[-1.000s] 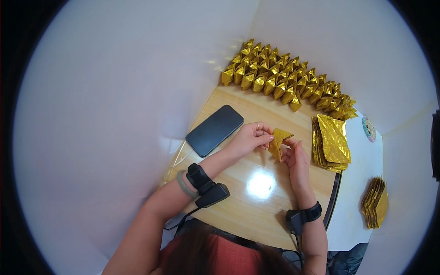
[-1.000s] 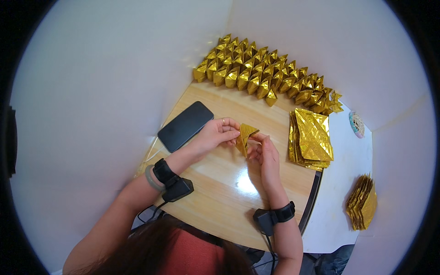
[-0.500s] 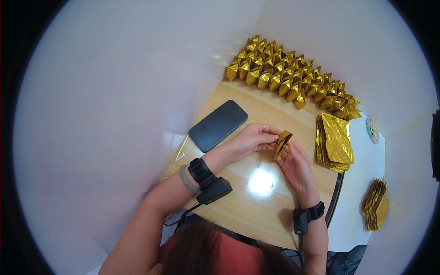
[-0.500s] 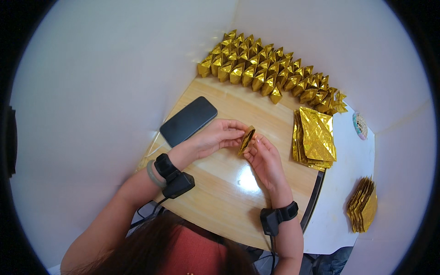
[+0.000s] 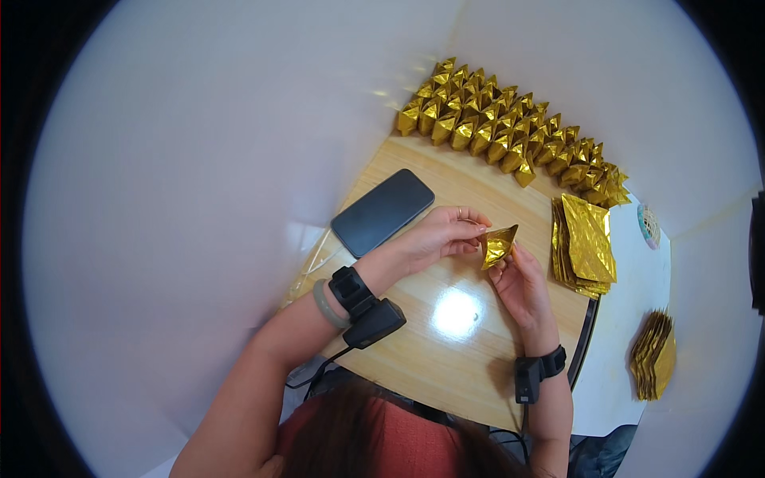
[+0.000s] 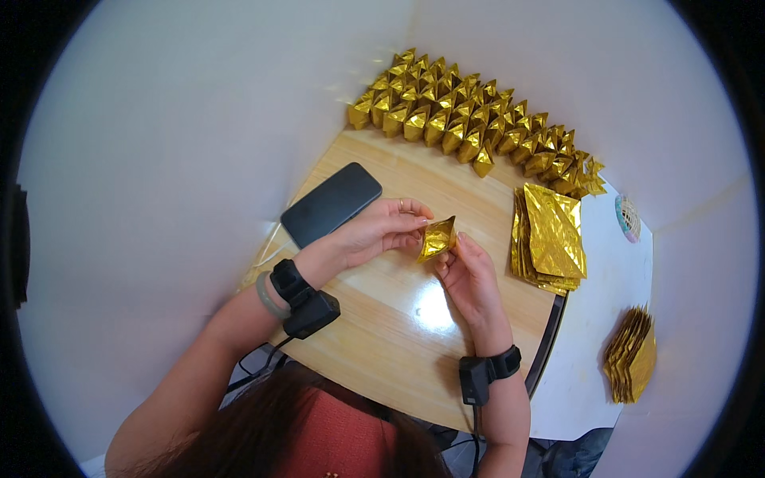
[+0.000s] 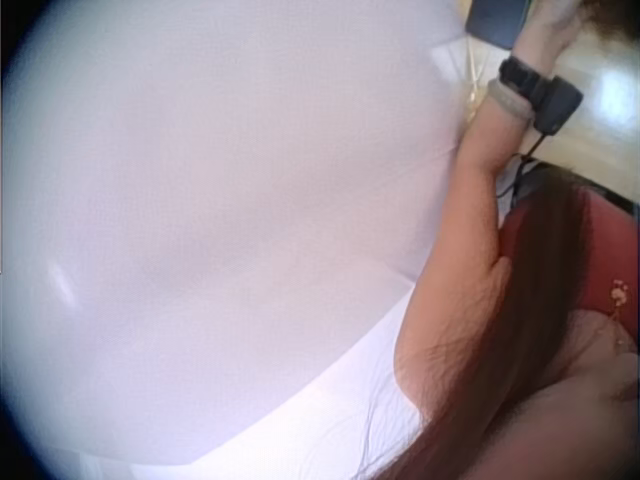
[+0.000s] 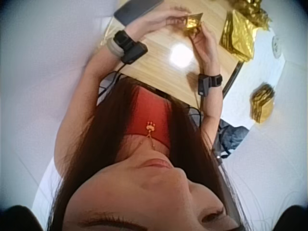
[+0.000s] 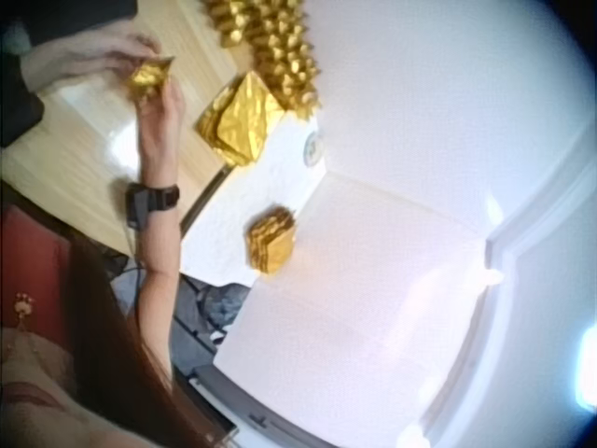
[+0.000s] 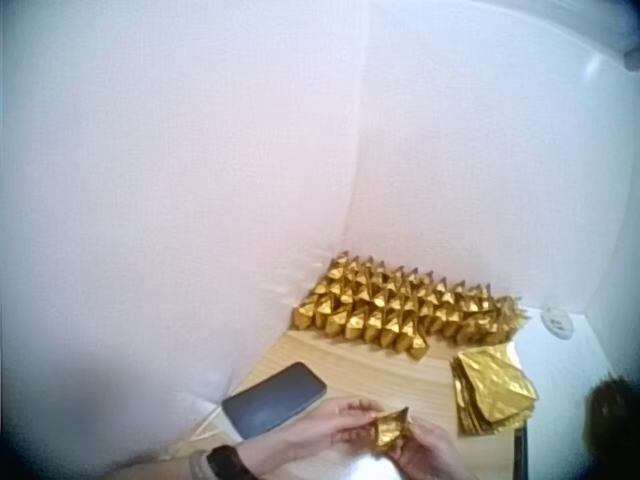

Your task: Fold gold paper into decorative star shapes.

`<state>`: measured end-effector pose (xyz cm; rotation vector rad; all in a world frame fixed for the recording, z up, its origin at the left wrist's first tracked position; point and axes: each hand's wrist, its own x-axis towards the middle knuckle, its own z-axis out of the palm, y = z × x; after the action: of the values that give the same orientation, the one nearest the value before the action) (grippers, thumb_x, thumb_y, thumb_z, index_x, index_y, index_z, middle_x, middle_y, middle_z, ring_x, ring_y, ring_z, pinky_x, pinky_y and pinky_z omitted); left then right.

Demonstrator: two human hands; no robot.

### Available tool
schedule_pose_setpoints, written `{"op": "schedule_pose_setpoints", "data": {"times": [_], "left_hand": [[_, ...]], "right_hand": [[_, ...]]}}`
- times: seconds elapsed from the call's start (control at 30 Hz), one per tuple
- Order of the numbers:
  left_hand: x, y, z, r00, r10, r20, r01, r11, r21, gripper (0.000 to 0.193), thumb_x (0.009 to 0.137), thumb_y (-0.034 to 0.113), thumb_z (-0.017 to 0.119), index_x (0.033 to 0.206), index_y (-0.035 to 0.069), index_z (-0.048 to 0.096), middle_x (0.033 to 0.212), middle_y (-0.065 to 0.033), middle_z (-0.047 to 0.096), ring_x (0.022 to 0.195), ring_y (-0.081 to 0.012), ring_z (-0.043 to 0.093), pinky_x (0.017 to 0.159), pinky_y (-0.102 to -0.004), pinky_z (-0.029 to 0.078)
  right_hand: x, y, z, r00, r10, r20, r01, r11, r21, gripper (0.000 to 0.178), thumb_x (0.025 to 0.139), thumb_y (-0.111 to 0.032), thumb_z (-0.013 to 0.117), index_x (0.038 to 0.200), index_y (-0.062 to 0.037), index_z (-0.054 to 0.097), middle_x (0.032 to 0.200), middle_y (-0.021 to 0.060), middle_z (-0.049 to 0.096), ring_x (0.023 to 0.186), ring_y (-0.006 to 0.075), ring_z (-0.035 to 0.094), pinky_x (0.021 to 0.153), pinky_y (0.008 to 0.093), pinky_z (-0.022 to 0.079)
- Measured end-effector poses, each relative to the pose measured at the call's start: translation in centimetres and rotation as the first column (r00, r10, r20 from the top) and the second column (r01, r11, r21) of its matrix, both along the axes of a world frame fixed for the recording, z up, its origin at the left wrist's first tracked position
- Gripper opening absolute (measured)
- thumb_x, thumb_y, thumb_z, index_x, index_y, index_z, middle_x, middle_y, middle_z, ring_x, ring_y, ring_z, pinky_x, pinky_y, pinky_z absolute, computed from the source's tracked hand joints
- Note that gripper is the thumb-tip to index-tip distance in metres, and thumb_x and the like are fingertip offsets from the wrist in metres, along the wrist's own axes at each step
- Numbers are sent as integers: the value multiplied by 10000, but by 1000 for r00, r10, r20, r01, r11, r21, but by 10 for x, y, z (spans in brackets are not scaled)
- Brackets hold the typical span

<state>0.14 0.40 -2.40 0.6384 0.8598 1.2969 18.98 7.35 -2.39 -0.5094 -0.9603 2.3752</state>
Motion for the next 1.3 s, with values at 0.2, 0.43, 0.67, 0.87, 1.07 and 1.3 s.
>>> {"op": "schedule_pose_setpoints", "data": {"times": [0.2, 0.43, 0.67, 0.87, 1.07, 1.3], "left_hand": [[7, 0, 11, 989, 41, -141, -38, 999, 25, 280, 894, 188, 642, 1115, 49, 545, 987, -20, 611, 842, -79, 609, 749, -213, 497], [15, 4, 3, 919, 111, -378, -67, 990, 127, 321, 850, 90, 649, 1136, 12, 528, 1063, -62, 576, 850, -81, 601, 736, -220, 489], [11, 2, 14, 909, 84, -409, -94, 996, -6, 281, 832, 85, 636, 1100, 11, 593, 1041, -92, 608, 721, -95, 609, 649, -218, 500], [13, 1, -15, 422, 366, -829, -138, 930, 341, 219, 870, 225, 629, 909, 15, 680, 877, -71, 595, 782, -130, 592, 701, -249, 463], [4, -1, 13, 499, 529, -686, -267, 847, 459, 260, 918, 242, 567, 830, 38, 702, 823, -93, 566, 738, -201, 577, 659, -288, 436], [6, -10, 19, 219, 613, -759, 48, 770, 636, 316, 901, 283, 593, 707, 48, 676, 735, -61, 556, 592, -225, 559, 521, -328, 421]], "right_hand": [[2, 3, -2, 999, -15, -30, 13, 999, -46, 251, 990, -206, 482, 1125, -6, 549, 982, 65, 635, 801, 112, 614, 732, 233, 532], [1, 4, -5, 1000, 0, 24, -1, 999, 32, 216, 994, -197, 475, 1104, -21, 536, 973, 83, 645, 855, 137, 645, 775, 254, 549], [-5, -7, 3, 976, -137, 169, 108, 979, 172, 206, 974, -136, 504, 1156, -38, 505, 1018, 52, 593, 795, 113, 603, 658, 207, 489], [-4, -15, 6, 747, -615, 254, 13, 395, 919, 361, 798, 61, 491, 1145, -36, 509, 1137, 77, 505, 837, 130, 533, 664, 229, 431], [2, -11, 10, 711, -703, 7, -41, -32, 999, 452, 673, 101, 465, 1080, -69, 562, 1177, 138, 483, 1088, 271, 474, 858, 341, 425], [-8, -13, 21, 747, -665, -7, -289, -333, 897, 410, 614, 77, 540, 982, -80, 628, 1242, 145, 485, 1158, 358, 429, 983, 439, 370]]}}
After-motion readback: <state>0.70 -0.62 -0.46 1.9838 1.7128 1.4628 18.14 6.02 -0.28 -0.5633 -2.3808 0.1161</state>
